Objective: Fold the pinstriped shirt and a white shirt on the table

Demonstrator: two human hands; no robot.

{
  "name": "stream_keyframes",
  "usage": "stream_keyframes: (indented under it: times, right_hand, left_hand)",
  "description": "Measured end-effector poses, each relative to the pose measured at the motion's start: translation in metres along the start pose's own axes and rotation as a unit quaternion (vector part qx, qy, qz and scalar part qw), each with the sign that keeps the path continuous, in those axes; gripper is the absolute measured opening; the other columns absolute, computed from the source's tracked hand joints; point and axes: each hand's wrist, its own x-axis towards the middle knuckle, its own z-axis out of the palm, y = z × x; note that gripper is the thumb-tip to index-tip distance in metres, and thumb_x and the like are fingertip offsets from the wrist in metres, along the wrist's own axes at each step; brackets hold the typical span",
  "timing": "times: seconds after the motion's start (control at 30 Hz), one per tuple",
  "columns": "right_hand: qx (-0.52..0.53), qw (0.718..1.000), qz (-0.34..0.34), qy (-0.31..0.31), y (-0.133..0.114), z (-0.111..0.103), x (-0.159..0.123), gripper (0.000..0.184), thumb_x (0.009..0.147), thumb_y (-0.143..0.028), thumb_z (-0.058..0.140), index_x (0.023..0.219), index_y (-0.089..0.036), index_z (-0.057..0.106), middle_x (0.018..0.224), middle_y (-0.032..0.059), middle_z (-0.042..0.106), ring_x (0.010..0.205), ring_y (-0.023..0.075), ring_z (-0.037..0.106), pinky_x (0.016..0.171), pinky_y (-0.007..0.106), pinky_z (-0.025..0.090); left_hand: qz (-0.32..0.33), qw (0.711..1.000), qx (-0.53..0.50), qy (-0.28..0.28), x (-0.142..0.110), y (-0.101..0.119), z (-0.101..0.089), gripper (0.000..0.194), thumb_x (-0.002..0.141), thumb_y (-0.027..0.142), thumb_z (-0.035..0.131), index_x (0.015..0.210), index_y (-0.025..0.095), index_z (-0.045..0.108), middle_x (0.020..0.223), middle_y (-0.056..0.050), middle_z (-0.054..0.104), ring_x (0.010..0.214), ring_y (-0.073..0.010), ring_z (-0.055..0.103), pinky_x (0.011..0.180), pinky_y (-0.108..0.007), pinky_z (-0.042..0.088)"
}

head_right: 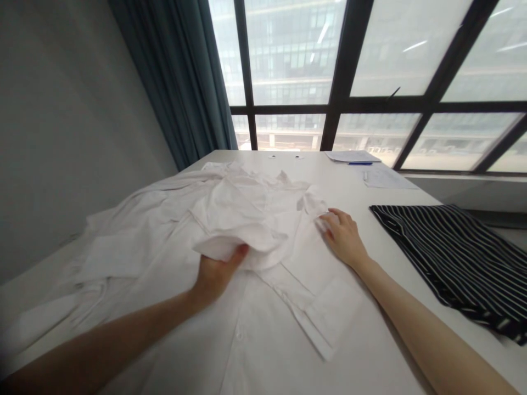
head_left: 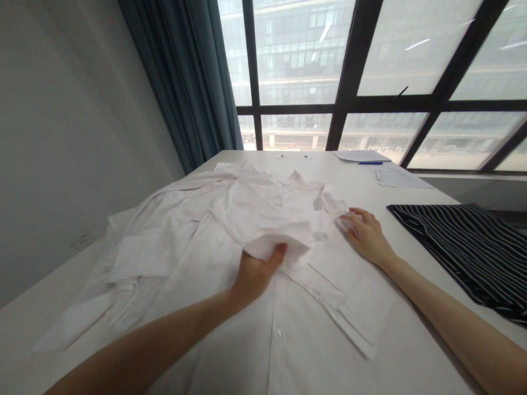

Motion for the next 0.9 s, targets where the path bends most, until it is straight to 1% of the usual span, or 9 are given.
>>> stream_keyframes:
  times: [0.03, 0.1, 0.17, 0.33, 0.4, 0.53, 0.63, 0.8, 0.9]
  right_hand:
    - [-0.012, 1.000, 0.003, 0.003, 0.001, 0.001, 0.000, 0.037, 0.085, -0.019, 0.050, 0.119, -0.023, 0.064, 0.137, 0.0160, 0.055, 0.124, 0.0342, 0.051, 0.096, 0.053, 0.045]
    - [-0.023, 1.000, -0.005, -0.003, 0.002, 0.003, -0.001, 0.032, 0.087, -0.019, 0.049, 0.113, -0.023, 0.066, 0.141, 0.0145, 0.054, 0.126, 0.0343, 0.050, 0.095, 0.053, 0.045]
    - [-0.020, 0.999, -0.019, -0.020, 0.004, 0.005, -0.001, 0.030, 0.088, -0.019, 0.047, 0.109, -0.023, 0.068, 0.141, 0.0119, 0.057, 0.129, 0.0336, 0.049, 0.096, 0.053, 0.044]
    - [0.007, 1.000, -0.007, -0.019, 0.010, 0.010, 0.000, 0.031, 0.087, -0.021, 0.047, 0.107, -0.024, 0.071, 0.130, 0.0093, 0.068, 0.126, 0.0313, 0.055, 0.096, 0.052, 0.043]
    - [0.020, 1.000, 0.000, -0.006, 0.012, 0.011, 0.000, 0.032, 0.086, -0.022, 0.047, 0.106, -0.024, 0.072, 0.123, 0.0088, 0.071, 0.123, 0.0302, 0.058, 0.096, 0.051, 0.043]
    - [0.037, 0.999, 0.009, 0.005, 0.014, 0.012, -0.001, 0.031, 0.086, -0.023, 0.047, 0.105, -0.024, 0.072, 0.120, 0.0086, 0.072, 0.121, 0.0293, 0.059, 0.097, 0.050, 0.043]
    - [0.039, 0.999, 0.016, -0.001, 0.015, 0.012, -0.001, 0.031, 0.087, -0.024, 0.047, 0.105, -0.023, 0.071, 0.121, 0.0093, 0.071, 0.120, 0.0299, 0.060, 0.097, 0.050, 0.043]
    - [0.060, 0.998, 0.015, -0.001, 0.017, 0.014, -0.001, 0.031, 0.086, -0.023, 0.046, 0.104, -0.022, 0.072, 0.120, 0.0104, 0.071, 0.116, 0.0287, 0.062, 0.099, 0.049, 0.044]
    - [0.068, 0.998, 0.016, -0.001, 0.017, 0.014, -0.001, 0.031, 0.085, -0.023, 0.047, 0.103, -0.023, 0.072, 0.119, 0.0092, 0.072, 0.115, 0.0288, 0.062, 0.100, 0.050, 0.044]
  left_hand:
    - [-0.070, 0.995, 0.014, 0.066, -0.002, -0.006, -0.008, 0.028, 0.091, 0.036, 0.063, 0.114, 0.020, 0.065, 0.097, -0.007, 0.074, 0.094, -0.0221, 0.072, 0.087, -0.038, 0.061]
    - [-0.151, 0.979, 0.034, 0.129, -0.006, -0.018, -0.026, 0.037, 0.086, 0.037, 0.068, 0.120, 0.021, 0.064, 0.106, -0.008, 0.073, 0.105, -0.0258, 0.070, 0.098, -0.046, 0.057]
    - [-0.197, 0.969, 0.024, 0.144, -0.011, -0.029, -0.044, 0.037, 0.084, 0.036, 0.070, 0.118, 0.022, 0.066, 0.112, -0.008, 0.071, 0.116, -0.0284, 0.065, 0.106, -0.051, 0.052]
    - [-0.274, 0.950, -0.047, 0.144, -0.024, -0.042, -0.067, 0.044, 0.089, 0.038, 0.061, 0.130, 0.022, 0.060, 0.122, -0.010, 0.067, 0.105, -0.0308, 0.070, 0.079, -0.052, 0.066]
    - [-0.274, 0.950, -0.033, 0.145, -0.027, -0.045, -0.070, 0.049, 0.089, 0.039, 0.062, 0.134, 0.023, 0.056, 0.123, -0.010, 0.066, 0.107, -0.0302, 0.069, 0.084, -0.051, 0.064]
    - [-0.208, 0.967, 0.086, 0.116, -0.027, -0.053, -0.071, 0.065, 0.084, 0.034, 0.066, 0.145, 0.026, 0.043, 0.142, -0.010, 0.054, 0.134, -0.0297, 0.050, 0.115, -0.052, 0.040]
    - [-0.109, 0.974, 0.192, 0.054, -0.027, -0.058, -0.072, 0.075, 0.084, 0.026, 0.063, 0.152, 0.027, 0.031, 0.156, -0.011, 0.035, 0.147, -0.0300, 0.032, 0.121, -0.052, 0.028]
    - [0.023, 0.928, 0.366, -0.070, -0.030, -0.056, -0.071, 0.058, 0.083, 0.013, 0.058, 0.139, 0.025, 0.053, 0.165, -0.012, 0.014, 0.150, -0.0376, 0.021, 0.117, -0.057, 0.030]
    - [0.073, 0.896, 0.423, -0.112, -0.029, -0.048, -0.072, 0.052, 0.083, 0.013, 0.058, 0.133, 0.025, 0.059, 0.166, -0.012, 0.014, 0.150, -0.0400, 0.019, 0.115, -0.060, 0.028]
